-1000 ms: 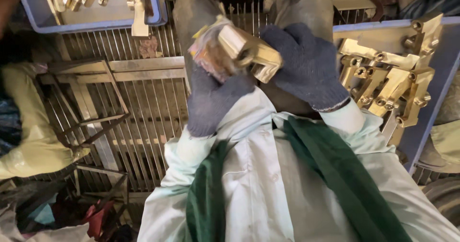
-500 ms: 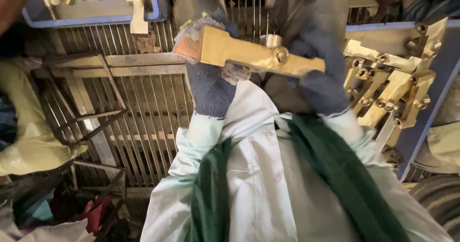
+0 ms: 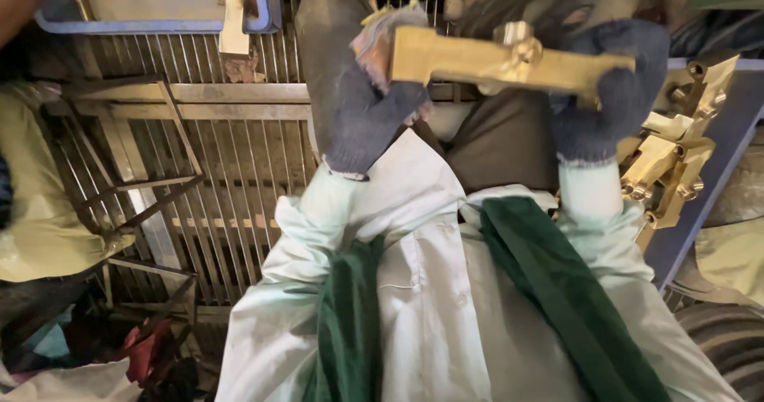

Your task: The person repeatedly picks up brass-colored metal parts from a blue bin and rubs them against a stationary grinding or polishing wheel. They rotate the parts to treat different surfaces before placing them into a separate bin.

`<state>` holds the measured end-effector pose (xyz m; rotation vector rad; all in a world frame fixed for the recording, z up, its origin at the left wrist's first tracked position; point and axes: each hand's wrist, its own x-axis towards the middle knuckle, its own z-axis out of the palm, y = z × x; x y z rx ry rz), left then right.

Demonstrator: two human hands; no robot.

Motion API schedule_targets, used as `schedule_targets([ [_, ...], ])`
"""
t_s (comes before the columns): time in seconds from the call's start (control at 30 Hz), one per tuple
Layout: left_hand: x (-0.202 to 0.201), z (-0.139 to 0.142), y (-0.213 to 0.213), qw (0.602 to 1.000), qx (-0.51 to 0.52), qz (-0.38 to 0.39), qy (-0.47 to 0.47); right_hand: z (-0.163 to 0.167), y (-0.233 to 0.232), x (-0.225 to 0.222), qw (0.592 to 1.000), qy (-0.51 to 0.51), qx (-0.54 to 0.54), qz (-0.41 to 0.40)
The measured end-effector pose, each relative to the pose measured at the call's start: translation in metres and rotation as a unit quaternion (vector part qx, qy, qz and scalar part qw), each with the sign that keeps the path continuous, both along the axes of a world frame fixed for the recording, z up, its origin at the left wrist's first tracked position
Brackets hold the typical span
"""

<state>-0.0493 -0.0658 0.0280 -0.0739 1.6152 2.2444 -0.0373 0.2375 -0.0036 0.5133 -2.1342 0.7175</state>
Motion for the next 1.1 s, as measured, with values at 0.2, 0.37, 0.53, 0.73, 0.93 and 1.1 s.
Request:
schedule_targets([
  [0.2, -0.048, -0.036, -0.013, 0.981, -0.052, -0.157, 0.106, -0.041, 0.033, -0.035, 0.991, -0.093, 0.077, -0.057],
  [0.37, -0.096, -0.091, -0.013, 0.971, -0.153, -0.178, 0.033, -0.076, 0.057, -0.053, 0.938, -0.341, -0.003, -0.067],
  [0.53, -0.113, -0.138, 0.016, 0.99, -0.01, -0.039, 0.138, -0.118, 0.073, -0.085, 0.951, -0.268, 0.118, -0.098],
  [0.73, -0.114, -0.164, 0.049, 0.994, 0.08, 0.074, 0.019, -0.125, 0.06, -0.106, 0.946, -0.259, 0.157, -0.117],
  [0.93, -0.119, -0.167, 0.048, 0.996, 0.027, 0.087, -0.003, -0.115, 0.05, -0.116, 0.961, -0.244, 0.107, -0.075],
  [1.1, -0.125, -0.166, 0.051, 0.989, 0.087, 0.102, -0.061, -0.111, 0.039, -0.138, 0.968, -0.23, 0.08, -0.064],
])
